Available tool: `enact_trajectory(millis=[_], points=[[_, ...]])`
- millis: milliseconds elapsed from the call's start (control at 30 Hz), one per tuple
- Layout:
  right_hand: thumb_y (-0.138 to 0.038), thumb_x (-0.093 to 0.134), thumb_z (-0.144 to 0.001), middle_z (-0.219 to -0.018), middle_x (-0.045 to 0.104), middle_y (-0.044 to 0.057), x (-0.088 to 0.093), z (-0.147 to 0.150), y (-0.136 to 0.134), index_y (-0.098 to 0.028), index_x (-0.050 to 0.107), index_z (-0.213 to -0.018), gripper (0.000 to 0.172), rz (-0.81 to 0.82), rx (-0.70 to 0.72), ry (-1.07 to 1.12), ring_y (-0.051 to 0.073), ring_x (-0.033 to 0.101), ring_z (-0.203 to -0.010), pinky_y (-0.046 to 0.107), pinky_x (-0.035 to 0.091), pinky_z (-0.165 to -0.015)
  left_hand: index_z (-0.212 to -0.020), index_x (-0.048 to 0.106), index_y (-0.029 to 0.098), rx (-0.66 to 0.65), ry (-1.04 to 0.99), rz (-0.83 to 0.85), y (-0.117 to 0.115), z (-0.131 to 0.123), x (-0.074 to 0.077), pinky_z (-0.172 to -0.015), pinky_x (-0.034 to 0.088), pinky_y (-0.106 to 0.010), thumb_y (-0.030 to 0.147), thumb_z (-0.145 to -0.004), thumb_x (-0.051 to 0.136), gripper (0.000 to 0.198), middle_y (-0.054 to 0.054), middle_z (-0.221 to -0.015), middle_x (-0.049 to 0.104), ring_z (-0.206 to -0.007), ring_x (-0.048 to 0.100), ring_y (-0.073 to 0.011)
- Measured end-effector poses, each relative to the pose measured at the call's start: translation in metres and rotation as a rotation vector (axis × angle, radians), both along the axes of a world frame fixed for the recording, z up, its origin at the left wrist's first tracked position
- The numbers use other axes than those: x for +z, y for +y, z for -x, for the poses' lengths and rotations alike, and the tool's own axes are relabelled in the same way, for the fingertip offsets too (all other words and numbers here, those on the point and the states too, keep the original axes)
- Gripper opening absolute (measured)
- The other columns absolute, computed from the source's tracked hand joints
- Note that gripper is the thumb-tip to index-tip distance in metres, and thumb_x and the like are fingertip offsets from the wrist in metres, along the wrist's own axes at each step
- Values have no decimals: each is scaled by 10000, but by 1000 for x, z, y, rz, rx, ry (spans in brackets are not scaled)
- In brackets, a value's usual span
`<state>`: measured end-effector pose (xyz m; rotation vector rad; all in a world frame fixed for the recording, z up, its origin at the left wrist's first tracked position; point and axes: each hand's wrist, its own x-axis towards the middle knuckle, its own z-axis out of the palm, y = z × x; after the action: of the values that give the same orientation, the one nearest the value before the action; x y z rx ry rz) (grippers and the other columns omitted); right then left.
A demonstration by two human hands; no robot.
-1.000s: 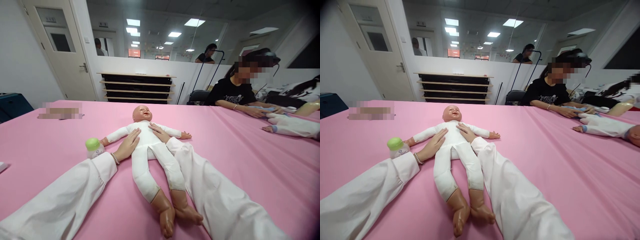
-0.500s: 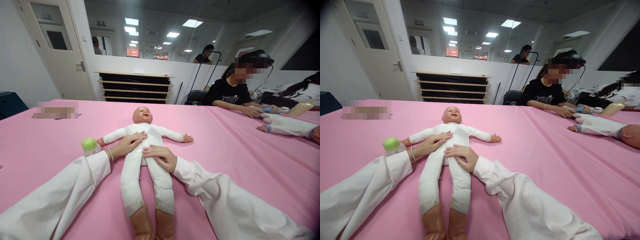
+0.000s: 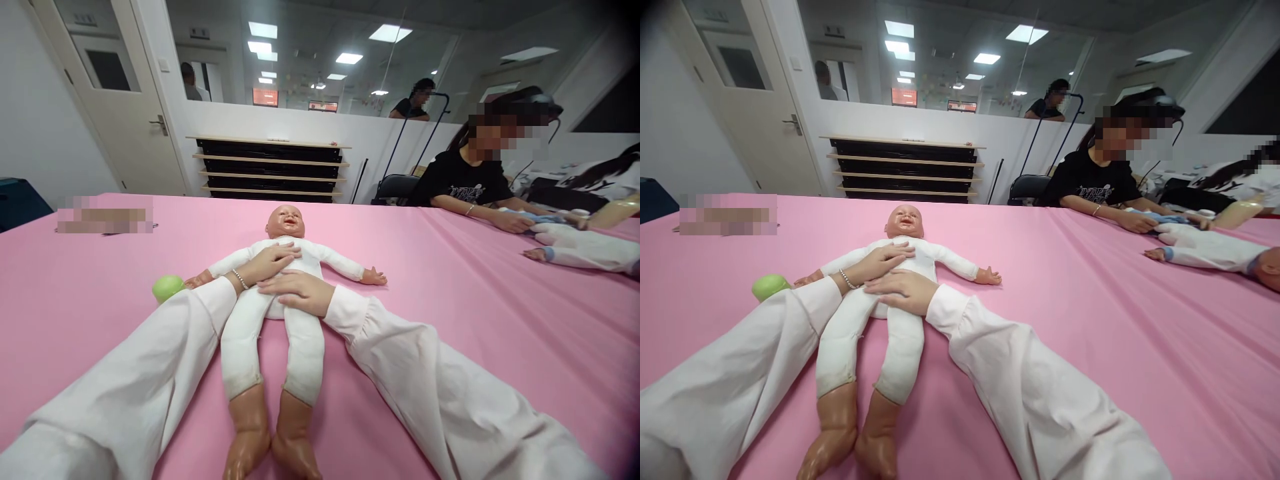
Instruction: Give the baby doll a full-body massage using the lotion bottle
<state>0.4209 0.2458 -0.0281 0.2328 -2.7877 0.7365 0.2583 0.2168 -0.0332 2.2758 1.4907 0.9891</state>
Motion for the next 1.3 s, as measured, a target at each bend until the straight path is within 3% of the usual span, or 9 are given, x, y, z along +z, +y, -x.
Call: enact_trajectory(millis=[200,333,500,667,733,867,1033,1133,1300], points=[[-515,164,-911,-1289,465,6,-12,-14,9,-267,508,-1217,523,39,-255,26,176,323,-1270,456,121,-1071,-1229,508,177,191,-29,-13,-3,8,-12,-1084,179,-385,345,-902,283,431,-38,-1368,403,-1317,244,-166],[-597,119,-874,-1392,314,22,-24,-20,13,-246,460,-1274,632,102,-402,42,214,219,-1318,485,100,-1077,-1280,442,211,361,1,39,-6,10,-22,-1077,118,-468,320,-903,268,429,-36,-1418,314,-1331,206,-190],[-580,200,-871,-1432,216,54,-33,-30,3,-180,367,-1343,641,223,-572,74,217,134,-1342,457,75,-1103,-1313,394,121,431,-3,23,-23,6,-28,-1088,180,-389,292,-897,278,464,-87,-1409,320,-1327,216,-186],[-373,334,-865,-1431,168,124,-29,-30,-21,-46,317,-1353,588,281,-729,24,225,108,-1344,441,92,-1110,-1197,528,93,529,54,-60,-55,-13,-22,-1037,311,-365,268,-878,323,417,-121,-1298,471,-1231,405,-210],[-306,353,-850,-1427,177,118,-25,-25,-24,-61,310,-1359,566,237,-706,18,225,109,-1342,459,93,-1106,-1150,571,110,511,85,-116,-63,-20,-19,-1006,358,-355,250,-870,341,389,-105,-1244,527,-1186,461,-208],[-239,355,-835,-1424,197,68,-17,-14,-13,-139,291,-1374,552,109,-514,-10,208,134,-1340,484,105,-1097,-1152,577,144,344,40,-172,-61,-23,-16,-1006,372,-344,262,-858,369,380,-58,-1232,542,-1165,484,-189],[-372,336,-871,-1402,277,62,-12,-11,24,-148,353,-1345,525,47,-357,-23,195,199,-1326,442,107,-1104,-1205,539,151,215,-21,-108,-46,-7,-20,-1061,296,-339,295,-865,363,409,-46,-1293,489,-1241,392,-176],[-479,319,-877,-1406,281,29,-17,-11,42,-214,340,-1350,543,50,-355,18,209,187,-1329,487,47,-1090,-1296,435,162,175,14,-75,-38,1,-25,-1094,208,-356,320,-879,340,455,-43,-1377,386,-1310,265,-171],[-570,339,-845,-1446,169,22,-25,-4,49,-260,275,-1377,619,123,-453,21,222,62,-1352,496,-20,-1074,-1370,298,169,224,44,8,-27,2,-27,-1096,119,-420,366,-878,346,533,-69,-1455,218,-1350,122,-201]])
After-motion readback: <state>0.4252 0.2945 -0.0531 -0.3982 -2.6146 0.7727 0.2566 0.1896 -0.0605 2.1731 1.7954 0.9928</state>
